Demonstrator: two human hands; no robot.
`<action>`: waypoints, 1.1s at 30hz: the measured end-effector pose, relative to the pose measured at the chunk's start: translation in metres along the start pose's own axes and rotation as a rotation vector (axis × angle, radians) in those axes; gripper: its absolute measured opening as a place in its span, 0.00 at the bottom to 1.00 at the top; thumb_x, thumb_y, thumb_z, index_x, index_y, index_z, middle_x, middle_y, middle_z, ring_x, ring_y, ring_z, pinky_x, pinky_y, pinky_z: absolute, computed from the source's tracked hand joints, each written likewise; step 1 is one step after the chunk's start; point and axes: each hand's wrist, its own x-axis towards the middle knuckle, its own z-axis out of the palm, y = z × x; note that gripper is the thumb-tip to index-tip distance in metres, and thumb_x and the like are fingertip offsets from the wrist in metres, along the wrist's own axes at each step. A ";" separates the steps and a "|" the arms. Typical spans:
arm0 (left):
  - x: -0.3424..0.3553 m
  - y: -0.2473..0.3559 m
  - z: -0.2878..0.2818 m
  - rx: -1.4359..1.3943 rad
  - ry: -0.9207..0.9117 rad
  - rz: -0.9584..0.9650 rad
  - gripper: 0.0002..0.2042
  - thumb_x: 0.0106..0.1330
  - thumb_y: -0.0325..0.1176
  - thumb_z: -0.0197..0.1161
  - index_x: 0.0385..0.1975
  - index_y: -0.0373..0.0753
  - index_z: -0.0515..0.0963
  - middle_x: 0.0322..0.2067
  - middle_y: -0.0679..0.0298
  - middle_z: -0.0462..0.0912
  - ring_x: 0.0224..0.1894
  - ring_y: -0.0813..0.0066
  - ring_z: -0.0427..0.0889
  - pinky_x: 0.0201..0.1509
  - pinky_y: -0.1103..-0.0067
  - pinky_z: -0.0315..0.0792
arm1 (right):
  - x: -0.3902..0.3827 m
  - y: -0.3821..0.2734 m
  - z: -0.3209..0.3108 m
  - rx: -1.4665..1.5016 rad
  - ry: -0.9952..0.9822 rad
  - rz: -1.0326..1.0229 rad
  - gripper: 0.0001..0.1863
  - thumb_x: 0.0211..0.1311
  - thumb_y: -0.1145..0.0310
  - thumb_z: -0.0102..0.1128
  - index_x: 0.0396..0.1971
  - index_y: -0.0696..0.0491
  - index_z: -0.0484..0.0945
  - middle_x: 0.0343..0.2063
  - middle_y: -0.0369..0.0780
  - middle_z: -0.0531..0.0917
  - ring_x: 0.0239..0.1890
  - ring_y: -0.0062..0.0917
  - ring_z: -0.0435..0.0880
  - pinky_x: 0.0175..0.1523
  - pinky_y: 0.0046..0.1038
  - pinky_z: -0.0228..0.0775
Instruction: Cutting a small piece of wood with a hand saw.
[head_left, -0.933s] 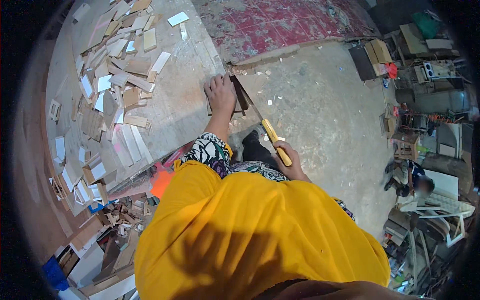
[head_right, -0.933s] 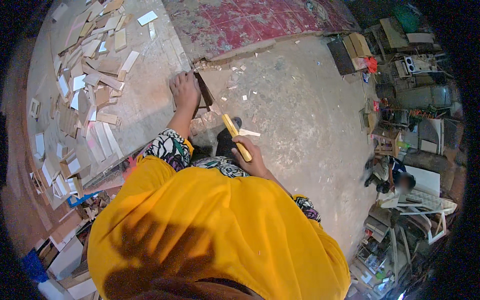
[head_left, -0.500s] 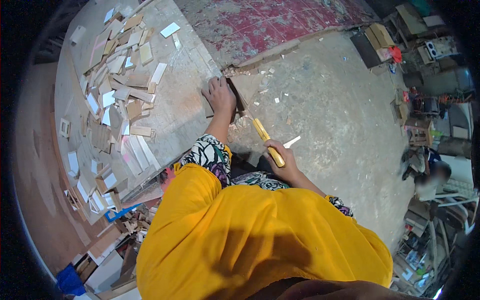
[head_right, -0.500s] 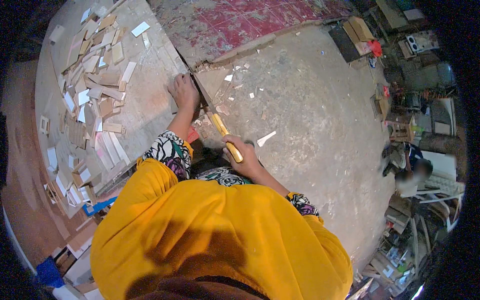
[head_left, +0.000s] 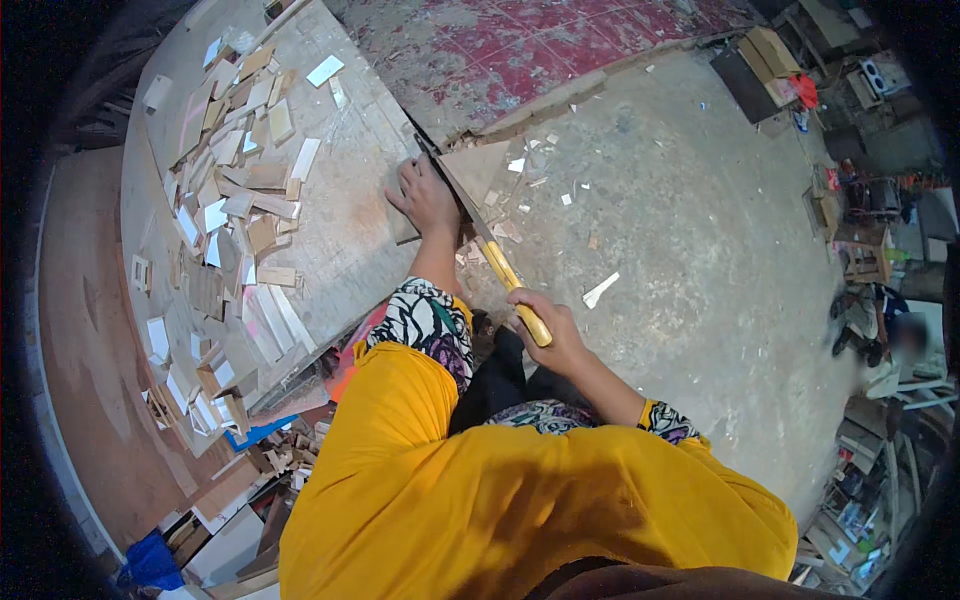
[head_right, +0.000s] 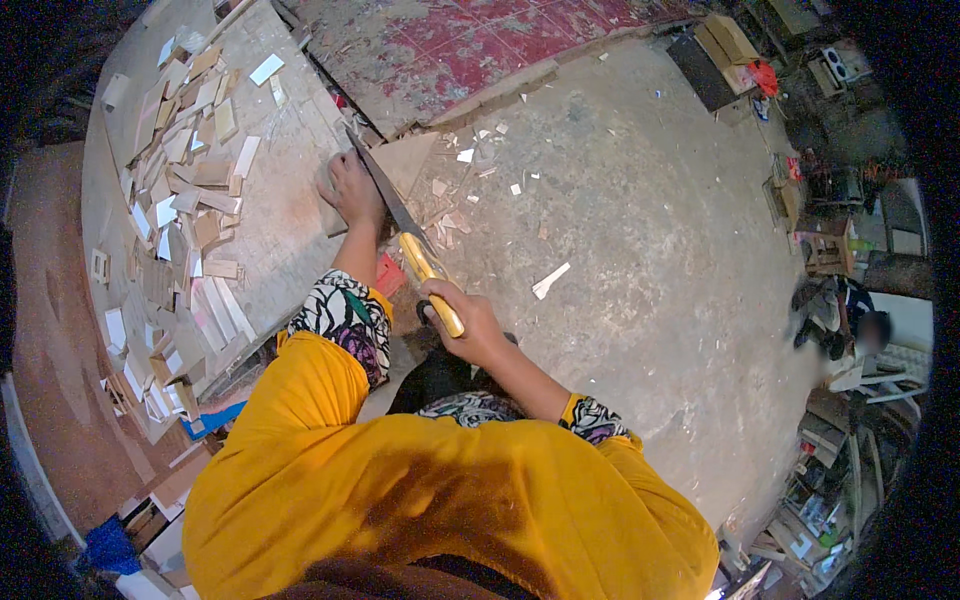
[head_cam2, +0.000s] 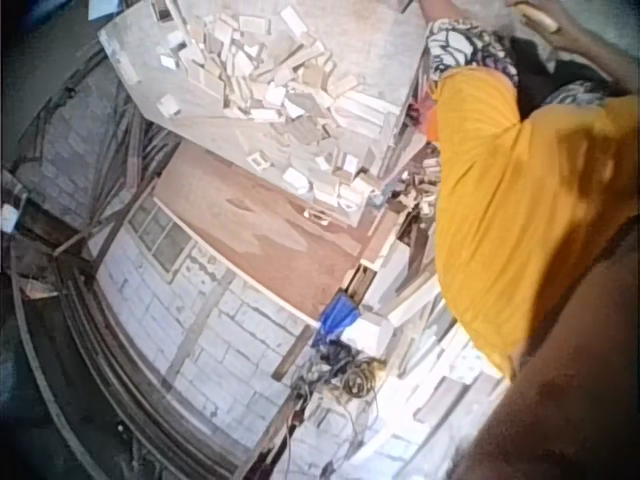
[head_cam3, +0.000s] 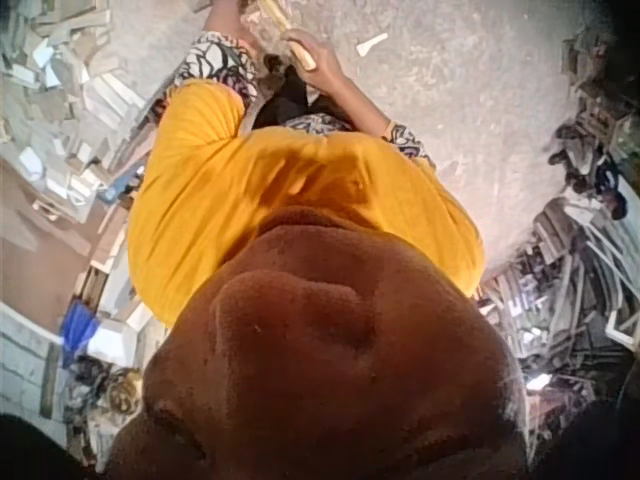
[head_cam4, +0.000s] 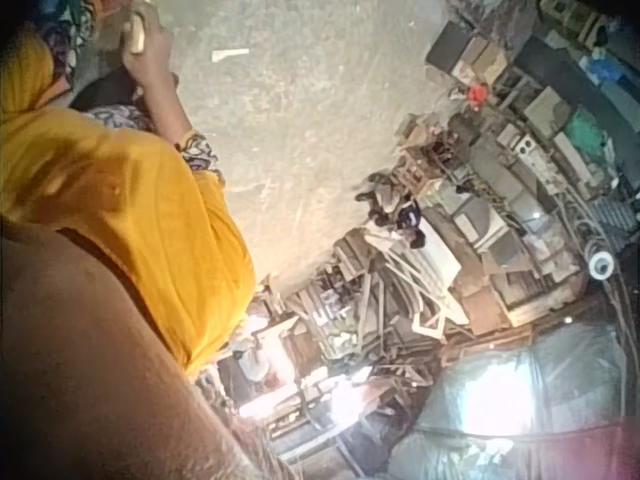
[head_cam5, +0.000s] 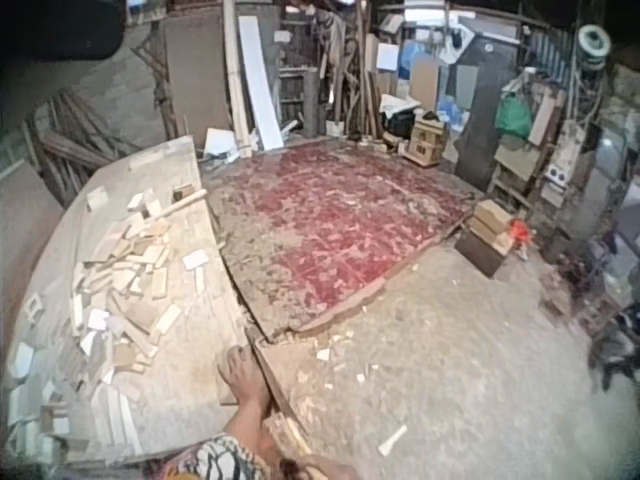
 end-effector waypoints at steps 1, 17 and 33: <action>0.000 0.001 0.001 0.008 0.005 0.010 0.14 0.65 0.31 0.47 0.49 0.46 0.71 0.52 0.62 0.69 0.59 0.66 0.66 0.65 0.51 0.48 | 0.001 0.000 0.001 0.020 0.027 -0.005 0.15 0.58 0.72 0.58 0.45 0.48 0.71 0.27 0.48 0.80 0.29 0.45 0.81 0.31 0.34 0.72; 0.001 0.010 -0.002 0.003 -0.048 0.067 0.15 0.63 0.31 0.48 0.50 0.44 0.70 0.51 0.60 0.68 0.59 0.63 0.66 0.66 0.50 0.46 | -0.028 0.025 0.000 -0.111 0.032 -0.064 0.14 0.55 0.74 0.61 0.43 0.47 0.75 0.30 0.44 0.82 0.32 0.40 0.82 0.35 0.32 0.74; 0.002 0.004 0.000 -0.040 0.028 0.059 0.12 0.63 0.32 0.48 0.45 0.44 0.71 0.49 0.61 0.69 0.57 0.65 0.67 0.63 0.48 0.46 | 0.005 -0.028 -0.002 -0.035 -0.035 0.122 0.14 0.57 0.74 0.60 0.44 0.52 0.72 0.36 0.46 0.81 0.33 0.40 0.83 0.37 0.28 0.73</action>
